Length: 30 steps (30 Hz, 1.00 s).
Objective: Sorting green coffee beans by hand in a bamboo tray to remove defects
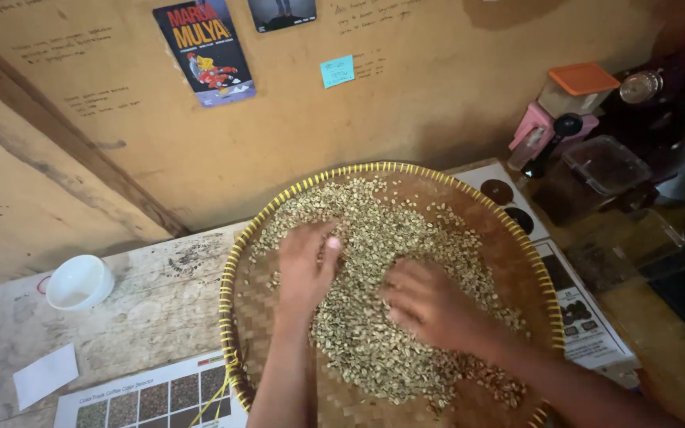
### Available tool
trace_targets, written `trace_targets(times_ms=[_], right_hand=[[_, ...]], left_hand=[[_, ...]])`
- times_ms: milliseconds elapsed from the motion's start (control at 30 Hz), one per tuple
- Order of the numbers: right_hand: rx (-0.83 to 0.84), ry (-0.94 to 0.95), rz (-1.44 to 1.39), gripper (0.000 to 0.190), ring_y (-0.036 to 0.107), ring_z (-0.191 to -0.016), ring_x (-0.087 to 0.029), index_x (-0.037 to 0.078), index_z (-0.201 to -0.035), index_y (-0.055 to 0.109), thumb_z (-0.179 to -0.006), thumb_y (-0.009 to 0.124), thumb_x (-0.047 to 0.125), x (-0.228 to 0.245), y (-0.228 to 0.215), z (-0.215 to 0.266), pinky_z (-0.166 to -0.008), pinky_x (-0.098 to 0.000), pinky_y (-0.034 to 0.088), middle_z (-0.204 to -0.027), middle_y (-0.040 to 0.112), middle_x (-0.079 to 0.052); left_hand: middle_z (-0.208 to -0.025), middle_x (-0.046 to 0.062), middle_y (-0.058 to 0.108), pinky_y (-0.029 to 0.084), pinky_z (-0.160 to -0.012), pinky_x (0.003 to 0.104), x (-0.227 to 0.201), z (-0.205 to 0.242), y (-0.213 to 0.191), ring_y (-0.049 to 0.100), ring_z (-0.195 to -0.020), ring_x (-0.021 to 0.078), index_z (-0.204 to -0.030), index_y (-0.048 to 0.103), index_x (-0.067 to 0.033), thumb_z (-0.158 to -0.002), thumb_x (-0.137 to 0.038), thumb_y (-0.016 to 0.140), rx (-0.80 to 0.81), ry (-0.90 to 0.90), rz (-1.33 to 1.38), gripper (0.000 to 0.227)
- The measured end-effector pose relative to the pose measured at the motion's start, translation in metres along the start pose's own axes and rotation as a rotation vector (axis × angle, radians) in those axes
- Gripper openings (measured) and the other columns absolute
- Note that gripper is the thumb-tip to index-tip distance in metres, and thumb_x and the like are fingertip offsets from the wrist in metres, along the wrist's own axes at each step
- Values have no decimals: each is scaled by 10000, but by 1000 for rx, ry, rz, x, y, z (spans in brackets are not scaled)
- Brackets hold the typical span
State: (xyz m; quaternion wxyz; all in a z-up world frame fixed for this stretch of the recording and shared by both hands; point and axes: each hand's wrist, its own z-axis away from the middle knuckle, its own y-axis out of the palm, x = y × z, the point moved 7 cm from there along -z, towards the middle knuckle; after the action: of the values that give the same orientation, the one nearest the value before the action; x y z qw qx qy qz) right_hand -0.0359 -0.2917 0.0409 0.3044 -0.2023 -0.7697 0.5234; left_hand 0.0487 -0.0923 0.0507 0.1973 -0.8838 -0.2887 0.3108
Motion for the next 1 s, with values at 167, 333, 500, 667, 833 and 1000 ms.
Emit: trace_targets(times_ms=[167, 333, 500, 667, 833, 1000], right_hand=[[82, 339, 162, 463, 461, -1326, -483, 66, -1432, 477, -1113, 397, 391, -29, -15, 15, -1053, -706, 387, -1437, 444, -229], [122, 207, -45, 313, 383, -1381, -546, 25, -1312, 565, -1083, 476, 220, 10, -15, 14, -1006, -715, 417, -1404, 476, -209], [-28, 48, 15, 378, 431, -1396, -409, 193, -1391, 599, -1054, 533, 351, 8, -8, 16, -1107, -667, 329, -1468, 504, -107], [42, -93, -35, 369, 452, -1356, -342, 177, -1296, 649, -971, 648, 353, 37, -6, 19, -1120, -630, 237, -1446, 529, -105], [-116, -90, 22, 208, 557, -1182, -295, 152, -998, 698, -819, 718, 257, 31, -20, 6, -941, -576, 428, -1211, 583, -99], [20, -183, -74, 351, 469, -1365, -306, 142, -1280, 691, -973, 634, 301, 49, -7, -12, -1132, -593, 343, -1449, 547, -125]], left_hand=[[-1207, 31, 684, 472, -973, 438, -65, 7, 42, 618, -1185, 290, -1205, 669, -197, -1087, -342, 376, 217, 101, 127, 347], [-1357, 63, 616, 440, -1072, 548, -74, 10, 45, 516, -1359, 337, -1281, 621, -182, -1056, -304, 278, 384, 172, 101, 428], [-1220, 82, 681, 472, -1023, 509, -28, -7, 14, 632, -1199, 332, -1231, 674, -153, -1093, -314, 364, 224, -57, 58, 376], [-1189, 124, 710, 453, -992, 476, 9, -3, -21, 624, -1146, 308, -1213, 687, -95, -1081, -499, 155, 64, -186, 30, 681], [-1148, 152, 701, 431, -959, 476, 22, 0, -43, 615, -1072, 348, -1226, 684, -55, -1111, -331, 274, -54, -196, -19, 508], [-1188, 150, 702, 429, -1023, 504, 24, 1, -40, 623, -1123, 350, -1211, 676, -51, -1108, -409, 254, -53, -202, 5, 563]])
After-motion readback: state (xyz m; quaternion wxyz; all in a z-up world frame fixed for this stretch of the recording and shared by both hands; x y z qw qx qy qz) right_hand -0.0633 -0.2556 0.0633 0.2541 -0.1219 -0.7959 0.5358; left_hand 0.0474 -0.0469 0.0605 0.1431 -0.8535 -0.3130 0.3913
